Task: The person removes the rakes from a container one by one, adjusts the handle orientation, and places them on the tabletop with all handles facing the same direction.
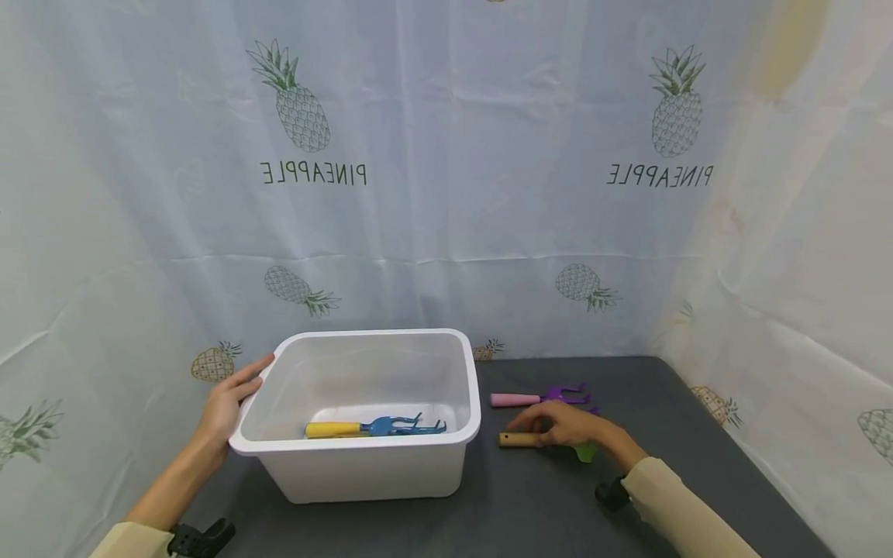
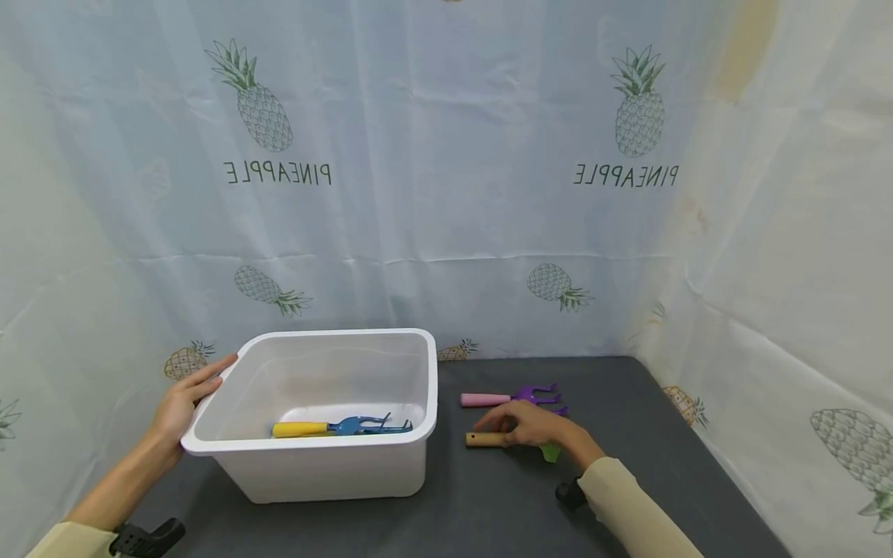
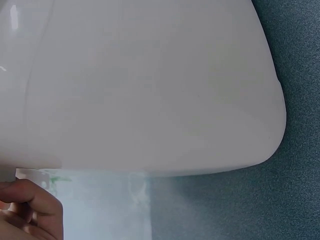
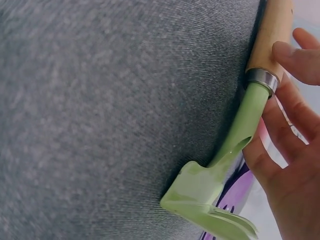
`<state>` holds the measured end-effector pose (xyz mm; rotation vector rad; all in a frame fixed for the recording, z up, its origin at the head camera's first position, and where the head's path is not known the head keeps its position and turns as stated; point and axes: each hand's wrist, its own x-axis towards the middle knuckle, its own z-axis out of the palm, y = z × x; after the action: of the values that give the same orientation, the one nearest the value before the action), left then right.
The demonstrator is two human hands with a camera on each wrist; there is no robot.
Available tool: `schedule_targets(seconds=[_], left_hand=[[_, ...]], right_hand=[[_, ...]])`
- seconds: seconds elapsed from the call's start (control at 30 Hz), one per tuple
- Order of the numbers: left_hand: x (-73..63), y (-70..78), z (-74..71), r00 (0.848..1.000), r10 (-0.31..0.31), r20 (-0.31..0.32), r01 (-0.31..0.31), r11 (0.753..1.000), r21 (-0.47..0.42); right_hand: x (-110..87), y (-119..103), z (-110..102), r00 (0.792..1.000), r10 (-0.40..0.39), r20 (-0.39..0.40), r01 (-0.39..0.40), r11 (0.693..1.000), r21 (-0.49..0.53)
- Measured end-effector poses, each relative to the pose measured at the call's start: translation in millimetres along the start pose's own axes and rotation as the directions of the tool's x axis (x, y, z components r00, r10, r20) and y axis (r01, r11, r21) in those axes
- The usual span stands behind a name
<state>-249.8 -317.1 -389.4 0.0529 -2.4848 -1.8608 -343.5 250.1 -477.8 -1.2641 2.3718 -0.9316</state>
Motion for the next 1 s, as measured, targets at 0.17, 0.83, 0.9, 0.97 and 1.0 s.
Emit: schedule_targets(seconds=[0.17,0.83,0.9,0.97,1.0], left_hand=[[0.2,0.3,0.1,1.000,-0.002,-0.002,0.002,1.000,0.006],[-1.4,-0.5,0.1,1.000,-0.001,-0.006,0.001,1.000,-0.003],[-1.3,-0.5,0.2,1.000,0.000,-0.008,0.000,1.000,-0.002],[-1.1,-0.3,0.4,1.000,0.000,-0.009,-0.001,1.000,-0.003],[-1.0,-0.2,0.5,1.000,0.001,-0.009,-0.001,1.000,-0.002]], right_hand=[[-0.2,-1,-2,1.000,0.017,0.004,-0.017,1.000,-0.002],[8.8,-35,-32,0.990,0.135,-0.031,-0.136,0.990,-0.024],[10.6,-42,-39,0.990,0.136,-0.044,-0.138,0.990,-0.037],[12.7,-50,-46,0.989,0.137,-0.049,-0.139,0.989,-0.052],[13.7,-55,-50,0.988,0.144,-0.051,-0.147,0.988,-0.055]])
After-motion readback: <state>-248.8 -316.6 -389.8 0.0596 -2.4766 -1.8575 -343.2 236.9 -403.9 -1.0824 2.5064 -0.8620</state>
